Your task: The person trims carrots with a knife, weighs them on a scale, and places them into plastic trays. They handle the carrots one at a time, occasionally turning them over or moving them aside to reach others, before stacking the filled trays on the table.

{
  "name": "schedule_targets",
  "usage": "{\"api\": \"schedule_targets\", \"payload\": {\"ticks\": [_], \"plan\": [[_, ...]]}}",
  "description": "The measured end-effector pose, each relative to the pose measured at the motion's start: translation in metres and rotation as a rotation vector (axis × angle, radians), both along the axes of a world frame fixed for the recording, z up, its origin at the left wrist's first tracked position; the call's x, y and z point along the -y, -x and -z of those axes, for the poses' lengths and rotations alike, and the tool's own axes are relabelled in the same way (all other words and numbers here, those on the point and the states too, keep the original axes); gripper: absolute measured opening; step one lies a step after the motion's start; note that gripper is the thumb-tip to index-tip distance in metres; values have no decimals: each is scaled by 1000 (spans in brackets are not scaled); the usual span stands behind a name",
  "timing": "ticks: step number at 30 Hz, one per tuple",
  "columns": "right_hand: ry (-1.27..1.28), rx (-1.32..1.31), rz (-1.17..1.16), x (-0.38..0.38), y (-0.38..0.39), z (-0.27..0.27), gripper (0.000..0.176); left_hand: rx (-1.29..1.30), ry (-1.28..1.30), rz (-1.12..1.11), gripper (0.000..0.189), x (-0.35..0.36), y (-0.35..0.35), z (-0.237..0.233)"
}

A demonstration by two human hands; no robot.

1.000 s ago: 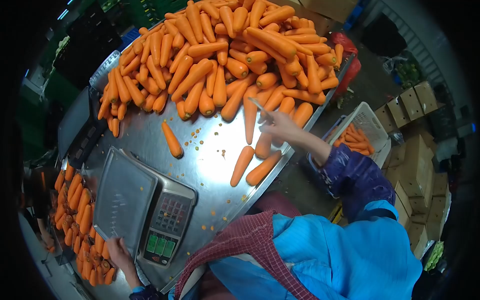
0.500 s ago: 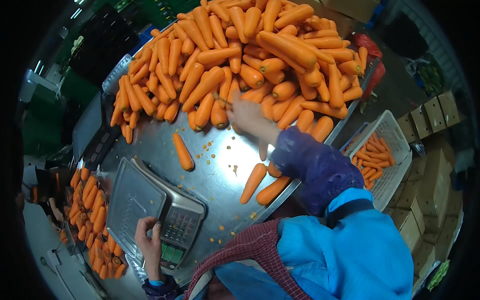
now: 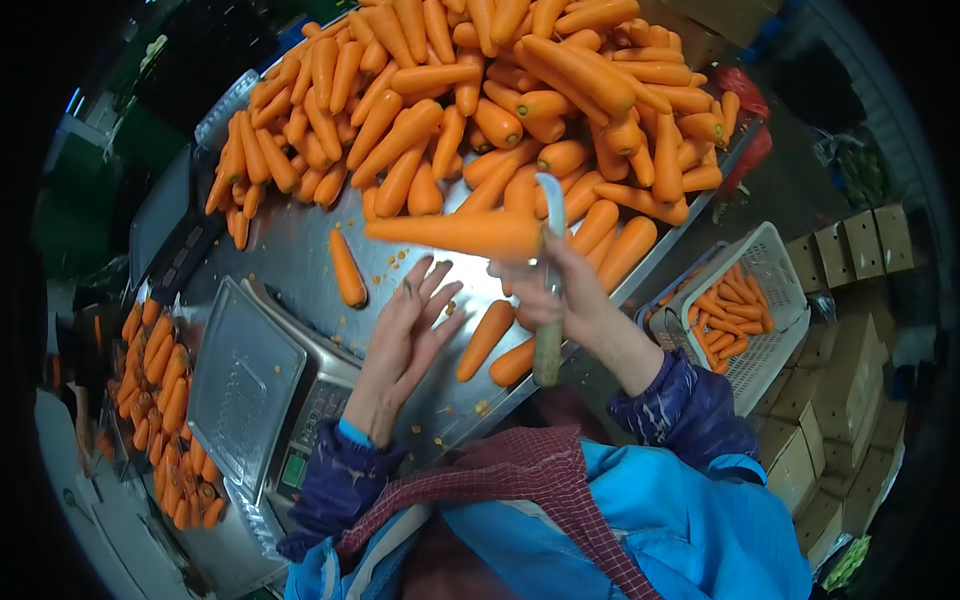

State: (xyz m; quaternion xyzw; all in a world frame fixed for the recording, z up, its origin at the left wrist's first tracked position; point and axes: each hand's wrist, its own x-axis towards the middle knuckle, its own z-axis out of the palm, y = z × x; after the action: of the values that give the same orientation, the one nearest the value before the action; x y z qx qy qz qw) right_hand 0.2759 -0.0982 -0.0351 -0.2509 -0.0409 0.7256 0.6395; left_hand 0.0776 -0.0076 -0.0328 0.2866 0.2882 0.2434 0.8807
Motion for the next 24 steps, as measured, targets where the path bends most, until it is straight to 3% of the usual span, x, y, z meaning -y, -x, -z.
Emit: {"api": "schedule_targets", "payload": {"ticks": [1,3,4,5,7,9,10,12,13,17,21,23,24], "plan": [[2,-8,-14,8,8,0,43,193,89,-52,49,1,-7,1],[45,515,-223,20,16,2,44,285,152,-166,49,2,-9,-6],[51,771,-249,23,13,3,40,228,54,-185,49,-1,-3,-4],[44,766,-256,23,14,3,40,171,-43,-199,50,-4,3,-3],[40,1321,-132,26,17,2,35,65,-95,-193,50,-3,16,-8],[58,1403,-146,22,18,-13,28,-386,-595,-42,48,3,24,-10],[-73,1634,-102,17,23,-23,25,-413,-724,-127,45,7,27,3],[-354,2005,3,2,33,-30,24,-492,-848,-88,46,15,35,-3],[-347,2008,4,-1,38,-32,24,-579,-974,-76,47,17,40,-6],[-483,2244,121,-10,49,-31,25,-561,-1024,-82,47,20,49,-5],[-288,2370,37,-5,31,-5,29,-614,-1024,53,46,24,66,-9],[-37,2297,-110,-9,-1,18,25,-606,-1001,109,46,25,74,-10],[-32,2302,-114,-14,-10,21,25,-523,-790,76,44,26,76,-11]]}}
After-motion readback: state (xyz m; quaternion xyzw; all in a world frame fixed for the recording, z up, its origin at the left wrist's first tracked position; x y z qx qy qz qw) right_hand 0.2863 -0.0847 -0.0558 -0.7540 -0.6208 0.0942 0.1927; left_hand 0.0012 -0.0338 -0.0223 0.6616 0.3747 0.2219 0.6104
